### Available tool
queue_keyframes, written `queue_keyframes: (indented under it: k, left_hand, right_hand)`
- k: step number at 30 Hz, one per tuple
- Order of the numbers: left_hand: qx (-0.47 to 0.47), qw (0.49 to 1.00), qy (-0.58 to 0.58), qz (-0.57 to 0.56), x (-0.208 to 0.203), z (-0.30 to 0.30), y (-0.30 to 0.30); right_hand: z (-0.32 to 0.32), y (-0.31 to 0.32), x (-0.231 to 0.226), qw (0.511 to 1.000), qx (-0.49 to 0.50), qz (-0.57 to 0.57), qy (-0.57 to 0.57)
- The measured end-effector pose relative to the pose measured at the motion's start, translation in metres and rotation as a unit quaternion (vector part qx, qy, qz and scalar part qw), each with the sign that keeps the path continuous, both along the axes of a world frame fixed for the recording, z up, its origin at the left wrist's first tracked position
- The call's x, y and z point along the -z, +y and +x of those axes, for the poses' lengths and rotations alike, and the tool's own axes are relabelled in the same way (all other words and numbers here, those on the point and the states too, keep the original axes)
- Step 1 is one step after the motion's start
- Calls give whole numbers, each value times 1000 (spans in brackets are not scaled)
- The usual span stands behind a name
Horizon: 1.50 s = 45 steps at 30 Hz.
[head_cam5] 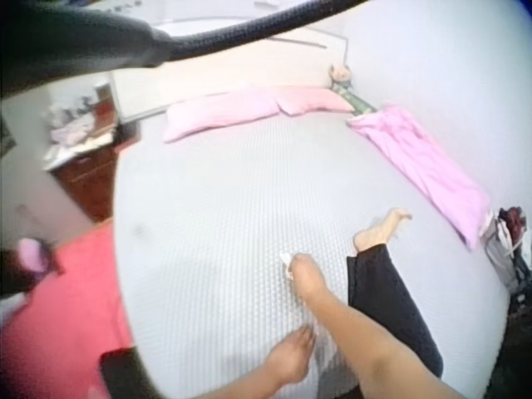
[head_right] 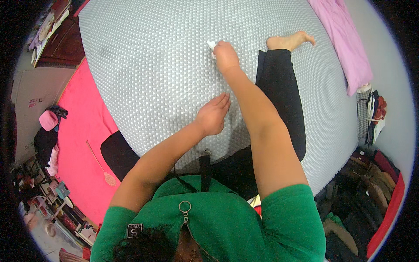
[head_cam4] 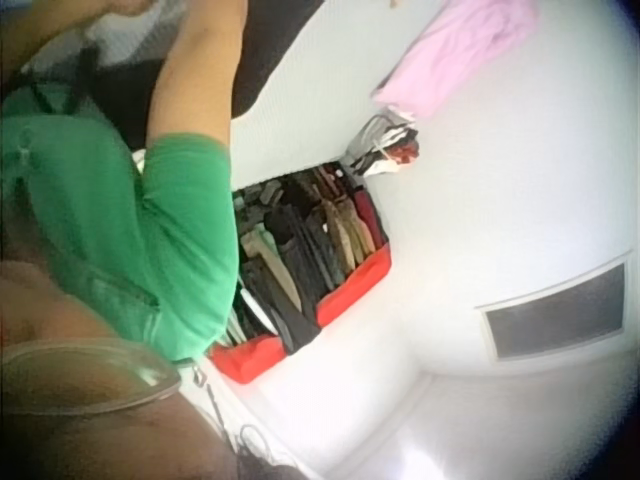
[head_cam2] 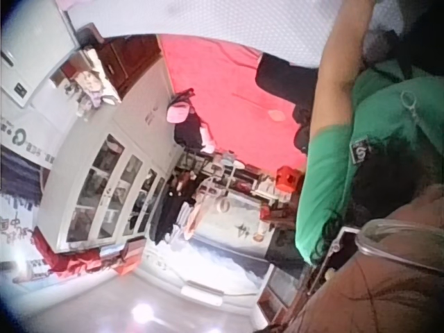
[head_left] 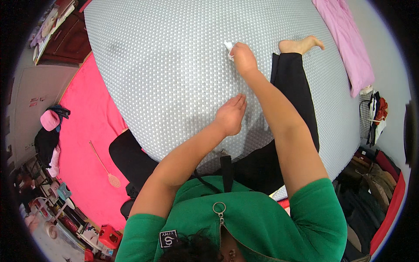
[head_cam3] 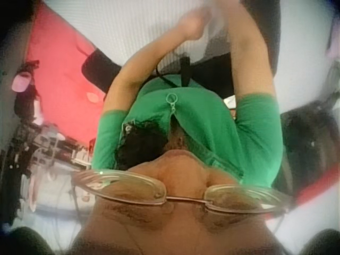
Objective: The person wipes a white textured mattress topper with a white tissue while sitting on a bed. They then pick up a red brush and a cloth, move to a bedside table, and wipe a brown wallet and a red box with a purple cloth.
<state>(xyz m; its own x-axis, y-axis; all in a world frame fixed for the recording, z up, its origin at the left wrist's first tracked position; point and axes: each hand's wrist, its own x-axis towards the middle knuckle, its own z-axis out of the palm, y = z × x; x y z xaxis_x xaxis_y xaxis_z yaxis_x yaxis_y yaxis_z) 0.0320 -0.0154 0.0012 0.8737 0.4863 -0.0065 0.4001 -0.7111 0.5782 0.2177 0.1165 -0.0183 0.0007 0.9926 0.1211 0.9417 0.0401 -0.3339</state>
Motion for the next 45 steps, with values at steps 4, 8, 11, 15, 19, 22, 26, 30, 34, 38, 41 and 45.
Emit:
queue_keyframes:
  k: [4,8,11,15,19,22,26,30,34,38,41,45]
  left_hand:
    - [-6,999,-5,-33,3,-7,-1]
    - [-25,999,-9,-24,5,-5,-8]
    - [-31,999,-44,-9,10,-5,-9]
    - [-31,998,-52,14,13,0,-12]
    - [-46,996,-72,-24,11,-4,-11]
    - [-42,998,-32,-19,5,-5,-9]
    - [-30,998,-49,-16,10,-1,-10]
    - [-35,996,-74,-23,0,-14,-15]
    - [-21,990,23,-137,-17,-32,-26]
    - [-75,992,-79,-60,4,-42,-51]
    - [-57,994,-81,36,4,-49,-52]
    - [-42,996,-31,-77,-2,-53,-46]
  right_hand:
    - [-32,-50,0,994,-26,-85,59]
    - [-34,-66,-12,988,-142,-60,-2]
    - [-41,-26,-32,996,-52,-69,11]
    - [-38,-12,-19,999,7,-36,39]
    - [-37,-64,-14,989,-82,-122,34]
    - [-42,-77,-18,991,-117,-66,22]
    - [-61,-27,-6,998,-43,-37,-23]
    - [-81,-16,-15,990,35,-91,106]
    - [-111,-84,-22,974,-108,-115,163]
    - [-94,-68,3,968,-230,-74,73]
    - [-82,-19,-11,994,-50,-79,54]
    - [-127,-42,-2,975,-15,-97,200]
